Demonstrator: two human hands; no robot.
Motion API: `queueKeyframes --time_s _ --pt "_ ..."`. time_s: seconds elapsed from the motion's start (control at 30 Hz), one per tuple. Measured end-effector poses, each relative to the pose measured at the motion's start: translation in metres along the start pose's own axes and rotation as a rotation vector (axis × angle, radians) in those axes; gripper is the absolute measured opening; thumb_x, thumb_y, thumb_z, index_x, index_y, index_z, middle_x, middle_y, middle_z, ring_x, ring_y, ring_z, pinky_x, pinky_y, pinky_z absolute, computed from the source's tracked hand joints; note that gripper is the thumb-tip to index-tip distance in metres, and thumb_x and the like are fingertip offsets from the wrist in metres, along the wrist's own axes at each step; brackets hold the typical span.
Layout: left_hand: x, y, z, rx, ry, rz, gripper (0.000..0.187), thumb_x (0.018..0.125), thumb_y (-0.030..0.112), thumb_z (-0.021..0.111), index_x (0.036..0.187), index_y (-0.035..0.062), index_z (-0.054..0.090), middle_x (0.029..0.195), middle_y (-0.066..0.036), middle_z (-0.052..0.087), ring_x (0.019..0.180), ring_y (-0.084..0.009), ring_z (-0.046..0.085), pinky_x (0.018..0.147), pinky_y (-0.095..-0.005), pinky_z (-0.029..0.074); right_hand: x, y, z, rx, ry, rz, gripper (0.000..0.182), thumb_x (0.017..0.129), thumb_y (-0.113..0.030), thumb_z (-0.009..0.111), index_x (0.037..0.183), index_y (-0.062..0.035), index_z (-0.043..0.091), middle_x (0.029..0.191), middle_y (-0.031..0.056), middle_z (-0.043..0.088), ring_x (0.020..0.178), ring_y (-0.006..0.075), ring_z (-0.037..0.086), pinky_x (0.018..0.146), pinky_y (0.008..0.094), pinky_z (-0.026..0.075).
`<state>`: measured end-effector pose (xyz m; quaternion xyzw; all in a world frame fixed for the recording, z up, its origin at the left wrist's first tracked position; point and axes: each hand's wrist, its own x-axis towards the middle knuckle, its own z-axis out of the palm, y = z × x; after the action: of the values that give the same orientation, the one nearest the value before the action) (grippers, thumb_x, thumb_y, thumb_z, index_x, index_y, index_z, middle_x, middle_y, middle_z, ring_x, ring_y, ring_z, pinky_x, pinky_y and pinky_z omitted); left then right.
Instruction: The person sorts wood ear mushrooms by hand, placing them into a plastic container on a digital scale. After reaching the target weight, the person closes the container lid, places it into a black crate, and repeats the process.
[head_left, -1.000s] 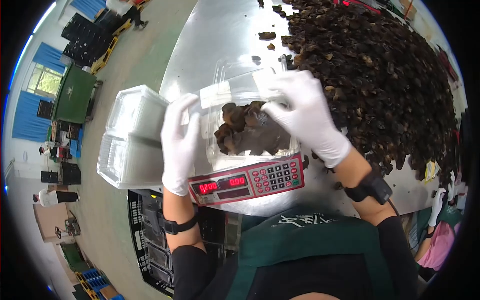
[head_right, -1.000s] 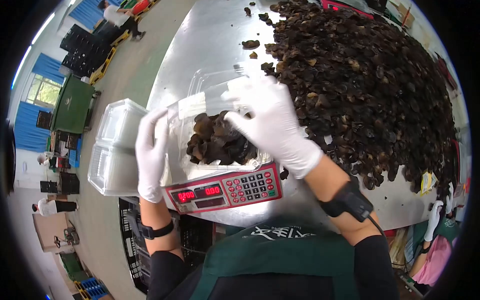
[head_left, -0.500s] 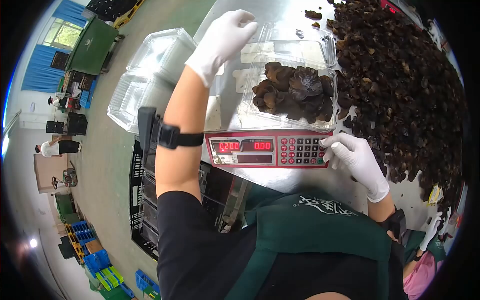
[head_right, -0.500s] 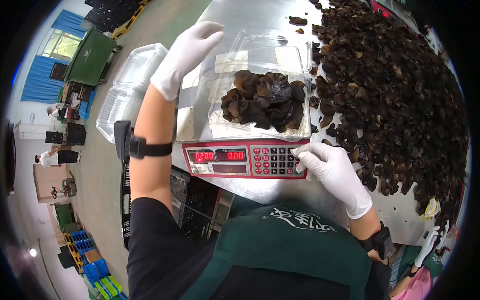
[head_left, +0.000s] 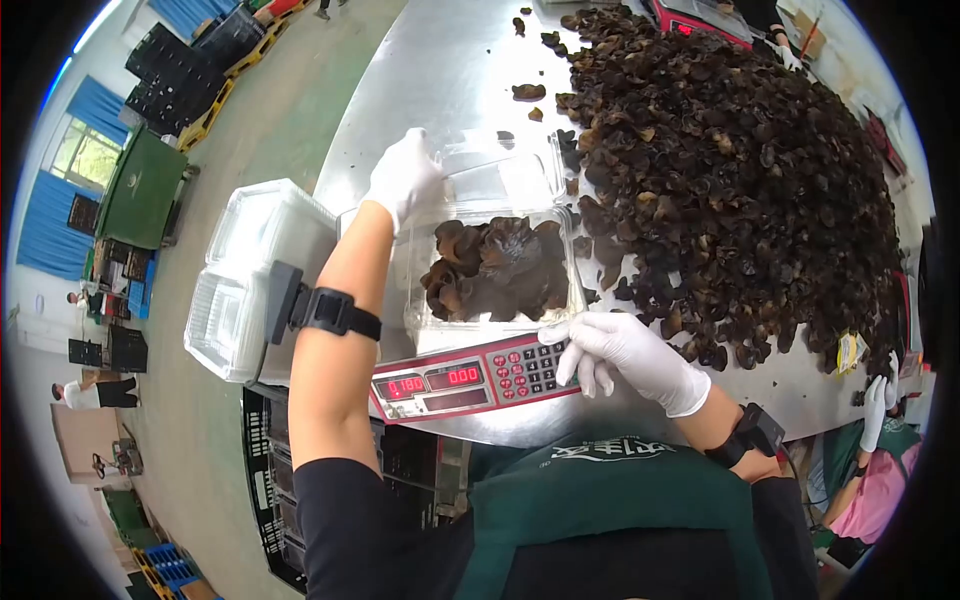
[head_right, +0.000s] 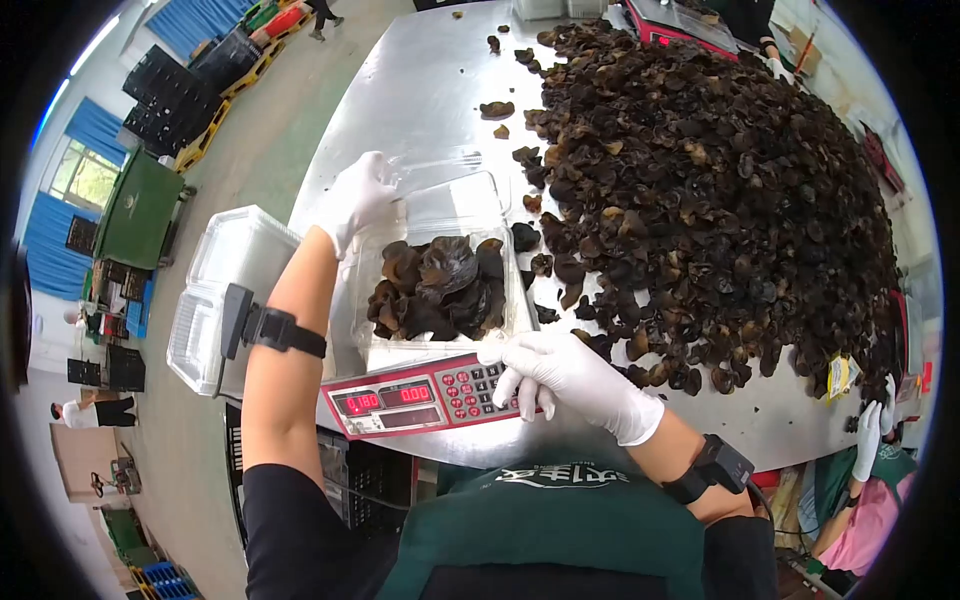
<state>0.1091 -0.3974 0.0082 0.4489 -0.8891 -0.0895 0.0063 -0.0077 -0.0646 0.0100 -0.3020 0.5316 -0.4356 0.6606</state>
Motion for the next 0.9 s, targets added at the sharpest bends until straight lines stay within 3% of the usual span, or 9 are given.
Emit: queueKeyframes --time_s 0.07,0.2,0.33,0.43,0.47,0.53,0.57,0.7,0.9 --pt "-0.016 0.0 -0.012 -0.582 0.137 -0.055 0.059 0.086 0.023 0.068 0.139 0.0009 0.051 0.105 -0.015 0.071 0.101 -0.0269 0.068 0.091 -0.0345 0.051 0.002 0.004 -0.007 0.033 0.003 0.0 0.038 0.104 -0.034 0.051 0.114 -0.0016 0.069 0.084 0.0105 0.072 0.056 0.0104 0.065 0.046 0.0201 0.047" --pt "-0.096 -0.007 -0.06 -0.936 0.158 0.203 0.047 0.086 0.002 0.058 0.132 0.0072 0.06 0.114 -0.011 0.068 0.11 -0.0226 0.064 0.096 -0.0331 0.048 0.0 -0.001 -0.02 0.069 -0.017 -0.084 0.044 0.105 -0.037 0.046 0.113 0.0027 0.065 0.084 0.0107 0.072 0.057 0.0117 0.065 0.046 0.0207 0.048" --pt "-0.183 -0.016 -0.062 -0.42 0.093 0.425 0.047 0.08 -0.008 0.055 0.12 0.0113 0.07 0.126 -0.014 0.062 0.125 -0.0265 0.055 0.108 -0.0357 0.042 0.004 -0.011 -0.024 0.015 -0.003 -0.043 0.044 0.107 -0.035 0.038 0.105 0.0017 0.062 0.087 0.0135 0.073 0.056 0.0145 0.064 0.045 0.0208 0.048" --pt "-0.217 -0.007 -0.028 -0.625 0.068 0.3 0.042 0.08 -0.009 0.063 0.116 0.0106 0.072 0.136 -0.015 0.054 0.128 -0.0293 0.053 0.11 -0.0388 0.041 0.01 -0.02 -0.019 -0.058 0.063 0.011 0.039 0.103 -0.033 0.046 0.094 0.0013 0.062 0.081 0.0109 0.071 0.055 0.0123 0.063 0.045 0.0207 0.047" --pt "-0.22 -0.011 -0.018 -0.494 0.203 0.362 0.042 0.081 -0.004 0.068 0.122 0.0081 0.067 0.131 -0.014 0.056 0.121 -0.0251 0.056 0.101 -0.0363 0.049 0.013 -0.019 -0.018 -0.108 0.09 0.0 0.038 0.101 -0.033 0.05 0.091 0.0012 0.062 0.079 0.01 0.07 0.054 0.0113 0.063 0.045 0.0209 0.046" --pt "-0.224 -0.009 -0.002 -0.697 0.252 0.068 0.049 0.083 0.001 0.073 0.13 0.0069 0.059 0.122 -0.011 0.058 0.105 -0.0181 0.061 0.084 -0.0308 0.055 0.021 -0.016 -0.019 -0.094 0.108 -0.006 0.03 0.099 -0.026 0.053 0.09 0.0011 0.062 0.076 0.0109 0.07 0.052 0.0115 0.063 0.044 0.0209 0.044" --pt "-0.224 -0.011 0.002 -0.738 0.177 -0.041 0.051 0.089 0.001 0.067 0.137 0.0061 0.05 0.111 -0.005 0.058 0.094 -0.0112 0.061 0.071 -0.0236 0.054 0.022 -0.019 -0.018 -0.105 0.113 -0.009 0.03 0.099 -0.024 0.052 0.09 0.0021 0.062 0.076 0.0111 0.07 0.052 0.0114 0.062 0.044 0.0208 0.045" --pt "-0.214 -0.015 -0.001 -1.332 -0.248 -0.155 0.053 0.099 0.011 0.054 0.147 -0.0036 0.039 0.082 -0.007 0.063 0.065 -0.0123 0.063 0.058 -0.0219 0.049 0.023 -0.018 -0.015 -0.104 0.113 -0.052 0.028 0.099 -0.022 0.052 0.09 0.0029 0.061 0.076 0.0119 0.07 0.051 0.012 0.062 0.045 0.0216 0.046" --pt "-0.268 0.027 0.006 -1.374 0.128 -0.018 0.064 0.093 -0.004 0.057 0.152 -0.0002 0.032 0.102 -0.009 0.063 0.08 -0.0134 0.063 0.071 -0.0262 0.053 -0.008 0.003 -0.018 -0.111 0.157 -0.199 0.02 0.099 -0.016 0.057 0.089 0.0013 0.061 0.077 0.0088 0.071 0.059 0.009 0.064 0.052 0.0211 0.049"
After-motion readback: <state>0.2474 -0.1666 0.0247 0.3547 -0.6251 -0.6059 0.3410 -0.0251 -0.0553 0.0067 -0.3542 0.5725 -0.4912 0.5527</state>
